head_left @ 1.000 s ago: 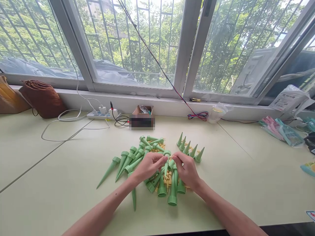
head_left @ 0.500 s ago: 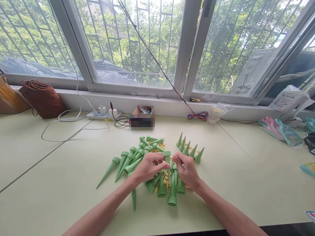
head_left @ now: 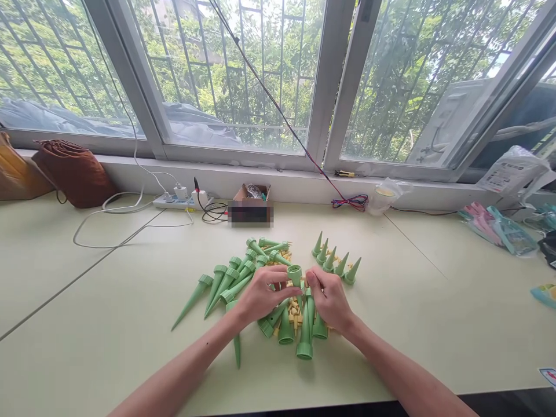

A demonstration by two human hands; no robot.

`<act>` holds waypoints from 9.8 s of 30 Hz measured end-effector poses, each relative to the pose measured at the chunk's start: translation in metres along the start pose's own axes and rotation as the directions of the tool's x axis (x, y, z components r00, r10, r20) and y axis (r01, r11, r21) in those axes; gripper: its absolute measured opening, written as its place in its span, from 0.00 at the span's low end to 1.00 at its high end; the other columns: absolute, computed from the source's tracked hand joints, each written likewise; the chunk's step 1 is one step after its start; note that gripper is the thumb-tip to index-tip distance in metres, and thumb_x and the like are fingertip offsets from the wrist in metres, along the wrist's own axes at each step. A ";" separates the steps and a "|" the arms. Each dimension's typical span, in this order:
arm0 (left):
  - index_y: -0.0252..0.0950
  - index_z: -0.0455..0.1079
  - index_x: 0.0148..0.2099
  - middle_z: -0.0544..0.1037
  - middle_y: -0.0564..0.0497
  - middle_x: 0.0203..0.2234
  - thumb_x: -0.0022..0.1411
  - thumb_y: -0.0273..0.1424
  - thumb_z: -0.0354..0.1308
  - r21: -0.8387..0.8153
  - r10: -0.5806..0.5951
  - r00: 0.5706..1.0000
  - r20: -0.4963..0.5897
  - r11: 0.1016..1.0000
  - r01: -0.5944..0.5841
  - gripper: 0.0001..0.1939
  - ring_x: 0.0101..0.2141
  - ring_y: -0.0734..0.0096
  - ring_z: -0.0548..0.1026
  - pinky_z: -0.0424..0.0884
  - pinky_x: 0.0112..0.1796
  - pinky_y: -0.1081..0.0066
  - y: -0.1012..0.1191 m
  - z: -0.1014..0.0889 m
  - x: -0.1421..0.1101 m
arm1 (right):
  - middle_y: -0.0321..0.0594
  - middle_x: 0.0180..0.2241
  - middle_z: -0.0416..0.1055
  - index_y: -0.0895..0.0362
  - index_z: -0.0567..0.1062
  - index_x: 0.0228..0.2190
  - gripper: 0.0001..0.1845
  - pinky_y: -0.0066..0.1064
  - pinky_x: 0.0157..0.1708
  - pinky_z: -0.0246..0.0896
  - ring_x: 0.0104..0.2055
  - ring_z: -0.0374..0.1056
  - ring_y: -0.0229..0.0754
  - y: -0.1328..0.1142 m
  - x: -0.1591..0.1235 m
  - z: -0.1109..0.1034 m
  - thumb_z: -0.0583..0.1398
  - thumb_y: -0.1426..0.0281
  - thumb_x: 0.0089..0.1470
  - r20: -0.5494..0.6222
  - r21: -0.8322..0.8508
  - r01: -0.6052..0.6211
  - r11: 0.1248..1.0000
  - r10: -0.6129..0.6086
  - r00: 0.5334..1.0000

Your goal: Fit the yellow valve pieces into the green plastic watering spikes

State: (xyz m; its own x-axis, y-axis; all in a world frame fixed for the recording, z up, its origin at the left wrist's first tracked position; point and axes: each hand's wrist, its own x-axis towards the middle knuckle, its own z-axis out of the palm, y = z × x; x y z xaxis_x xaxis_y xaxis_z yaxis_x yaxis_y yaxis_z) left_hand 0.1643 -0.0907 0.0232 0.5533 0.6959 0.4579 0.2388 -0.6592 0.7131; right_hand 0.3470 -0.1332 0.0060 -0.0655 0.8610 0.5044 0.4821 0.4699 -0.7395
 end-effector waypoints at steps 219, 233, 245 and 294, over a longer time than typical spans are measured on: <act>0.36 0.55 0.66 0.73 0.55 0.21 0.58 0.43 0.65 -0.697 -0.559 0.827 0.054 0.572 0.432 0.39 0.15 0.84 0.54 0.49 0.17 0.80 -0.001 -0.007 0.007 | 0.32 0.21 0.61 0.55 0.68 0.29 0.12 0.28 0.23 0.54 0.22 0.57 0.35 0.008 0.014 -0.019 0.55 0.63 0.64 -0.106 0.006 -0.070 0.998 0.070 0.992; 0.38 0.62 0.53 0.75 0.52 0.29 0.56 0.35 0.68 -0.853 -0.531 0.845 0.061 0.412 0.320 0.26 0.20 0.80 0.67 0.65 0.19 0.79 -0.001 -0.010 0.009 | 0.40 0.31 0.75 0.56 0.74 0.39 0.08 0.33 0.30 0.65 0.28 0.68 0.41 0.022 0.017 -0.020 0.57 0.68 0.62 0.028 -0.108 -0.038 0.993 0.041 0.999; 0.39 0.64 0.47 0.74 0.56 0.29 0.58 0.36 0.66 -0.828 -0.569 0.821 0.042 0.441 0.348 0.18 0.21 0.81 0.69 0.65 0.21 0.80 0.000 -0.008 0.009 | 0.43 0.35 0.75 0.56 0.77 0.41 0.10 0.35 0.39 0.65 0.38 0.68 0.44 0.020 0.016 -0.018 0.55 0.74 0.64 0.254 -0.167 0.123 0.978 -0.078 0.964; 0.39 0.66 0.48 0.75 0.53 0.28 0.55 0.41 0.67 -0.760 -0.575 0.818 0.022 0.523 0.387 0.22 0.27 0.72 0.73 0.64 0.23 0.77 0.000 -0.006 0.007 | 0.42 0.31 0.70 0.55 0.73 0.29 0.26 0.38 0.42 0.58 0.37 0.64 0.44 0.019 0.017 -0.017 0.44 0.59 0.70 0.348 -0.376 0.018 0.927 0.123 0.929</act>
State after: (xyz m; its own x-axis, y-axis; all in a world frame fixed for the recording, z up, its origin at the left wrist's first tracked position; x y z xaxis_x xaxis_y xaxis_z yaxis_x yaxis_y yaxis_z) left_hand 0.1632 -0.0843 0.0301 0.3327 0.9419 -0.0466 -0.2672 0.1416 0.9532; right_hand 0.3695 -0.1132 0.0082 -0.3060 0.9256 0.2226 0.7737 0.3780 -0.5085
